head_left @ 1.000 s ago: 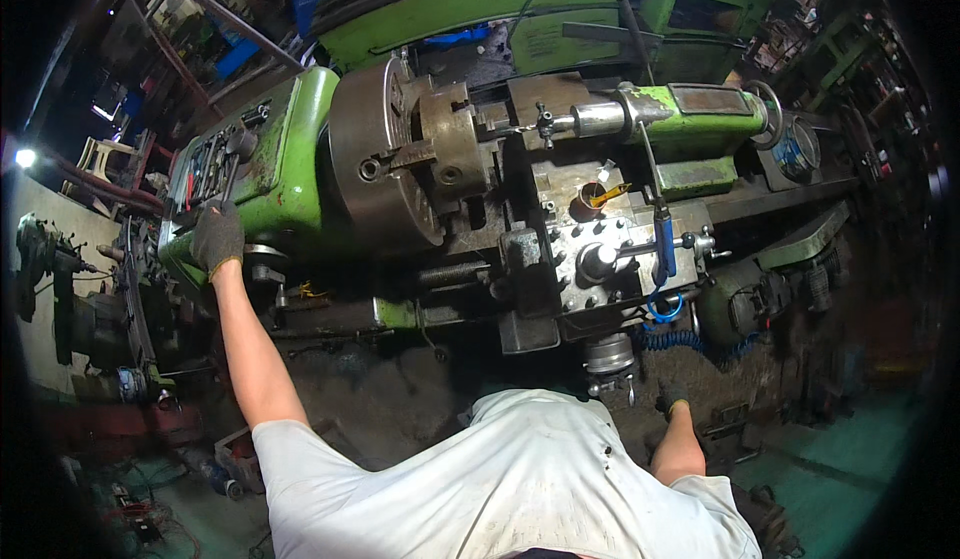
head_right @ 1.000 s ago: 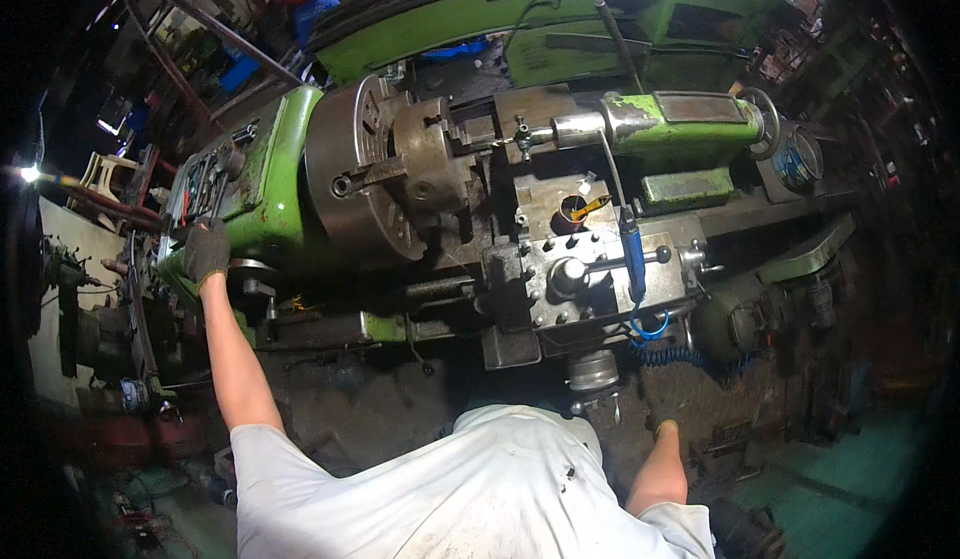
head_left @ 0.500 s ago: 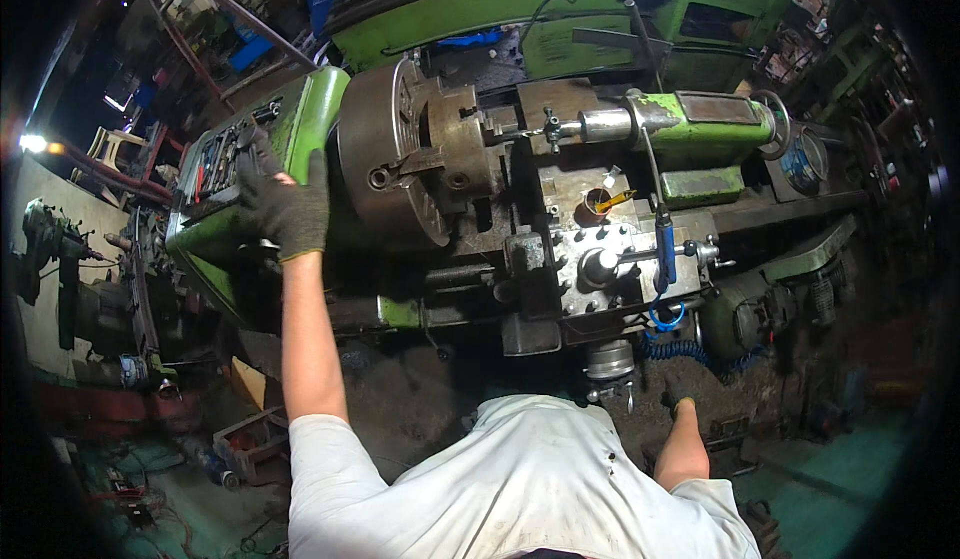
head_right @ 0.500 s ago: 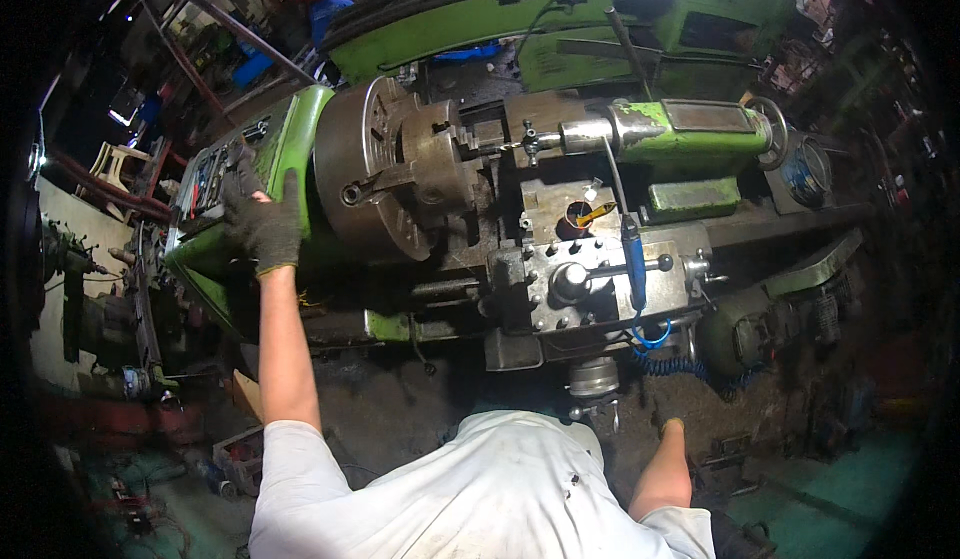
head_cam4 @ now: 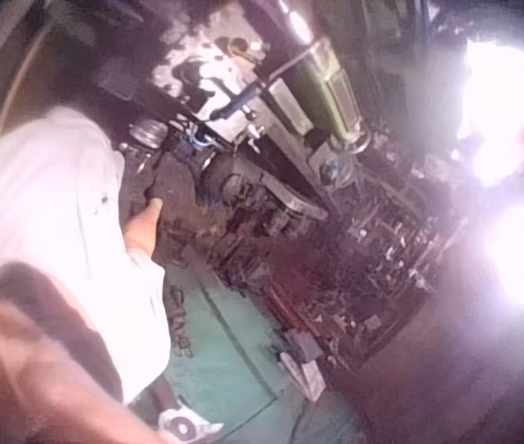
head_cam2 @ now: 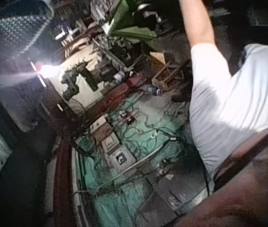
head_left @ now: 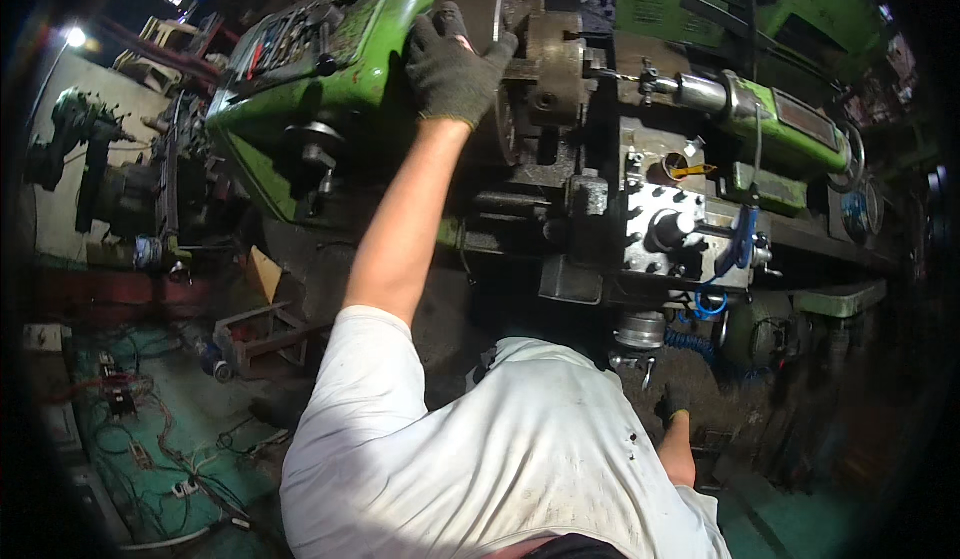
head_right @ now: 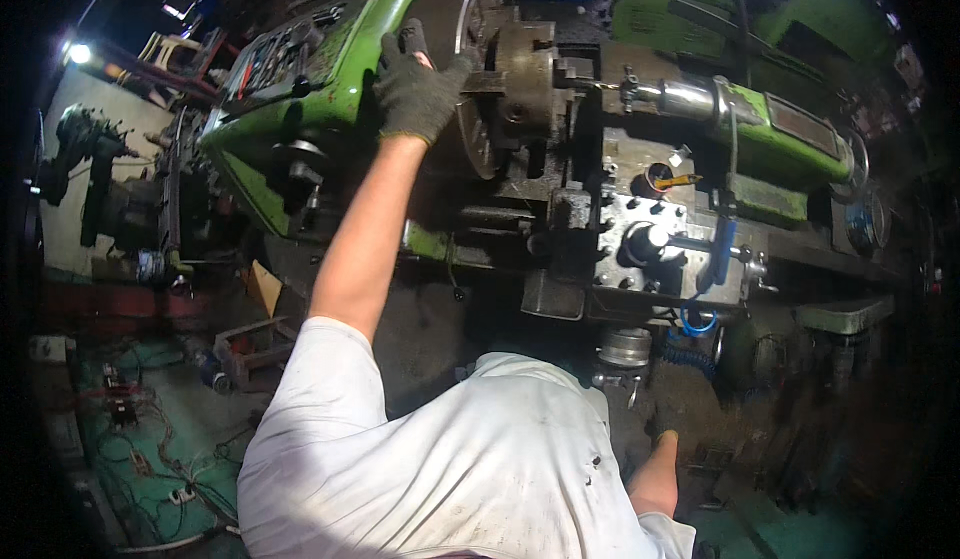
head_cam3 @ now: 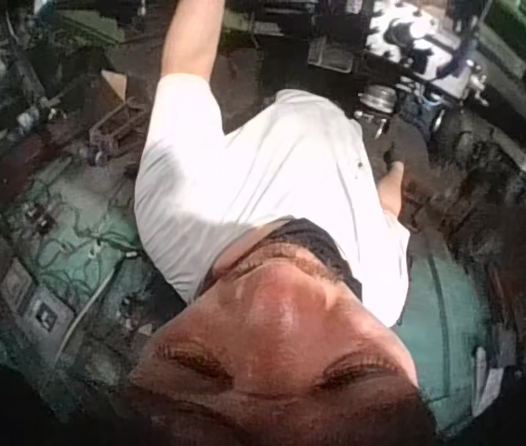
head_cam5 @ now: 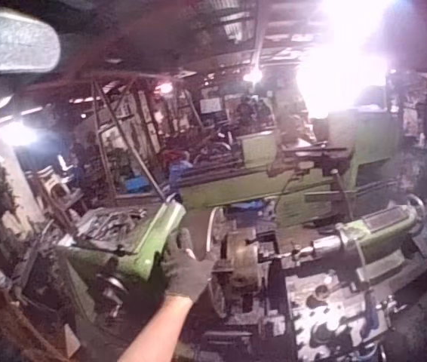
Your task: The person operates a green industrial lathe in a workshop. They use a chuck key to tighten the chuck jaws, adjust the tailstock, and manipulate the tool post and handwheels to position the cutting tool against the rotating workpiece.
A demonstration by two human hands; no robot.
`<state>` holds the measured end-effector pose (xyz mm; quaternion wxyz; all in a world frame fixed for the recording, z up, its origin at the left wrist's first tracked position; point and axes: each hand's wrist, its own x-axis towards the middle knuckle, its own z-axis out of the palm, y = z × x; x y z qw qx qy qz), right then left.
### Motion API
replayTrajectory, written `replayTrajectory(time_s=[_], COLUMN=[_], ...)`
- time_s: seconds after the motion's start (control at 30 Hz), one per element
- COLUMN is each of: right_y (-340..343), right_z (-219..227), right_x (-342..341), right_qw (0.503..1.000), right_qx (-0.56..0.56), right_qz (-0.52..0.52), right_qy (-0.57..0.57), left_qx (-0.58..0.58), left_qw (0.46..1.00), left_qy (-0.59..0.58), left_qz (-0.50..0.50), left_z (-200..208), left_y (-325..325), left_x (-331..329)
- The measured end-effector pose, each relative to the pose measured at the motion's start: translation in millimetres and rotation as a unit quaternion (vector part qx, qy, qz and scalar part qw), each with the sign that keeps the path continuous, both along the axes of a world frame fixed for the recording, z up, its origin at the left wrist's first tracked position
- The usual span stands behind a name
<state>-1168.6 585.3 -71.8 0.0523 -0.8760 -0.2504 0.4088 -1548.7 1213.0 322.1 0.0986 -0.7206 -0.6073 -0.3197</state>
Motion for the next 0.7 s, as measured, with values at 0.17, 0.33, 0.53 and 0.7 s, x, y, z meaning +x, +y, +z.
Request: replayTrajectory(time_s=[0.17, 0.33, 0.53, 0.7], right_y=[17, -5, 44, 13], right_z=[11, 8, 40, 21], right_x=[1, 37, 12, 28], right_qw=[0.994, 0.982, 0.981, 0.996], right_qx=[-0.020, 0.052, -0.015, -0.006], right_qz=[-0.086, 0.152, -0.189, -0.076], right_qy=[0.069, -0.096, 0.044, -0.047], left_qx=[0.144, -0.177, -0.524, -0.557], left_qw=[0.969, 0.978, 0.635, 0.436], left_qy=[-0.145, -0.101, -0.453, -0.668], left_qz=[-0.141, -0.033, 0.342, 0.231], left_z=[-107, -283, -408, -507], left_y=[-77, -187, -208, -240], left_x=[-26, -61, -100, -147])
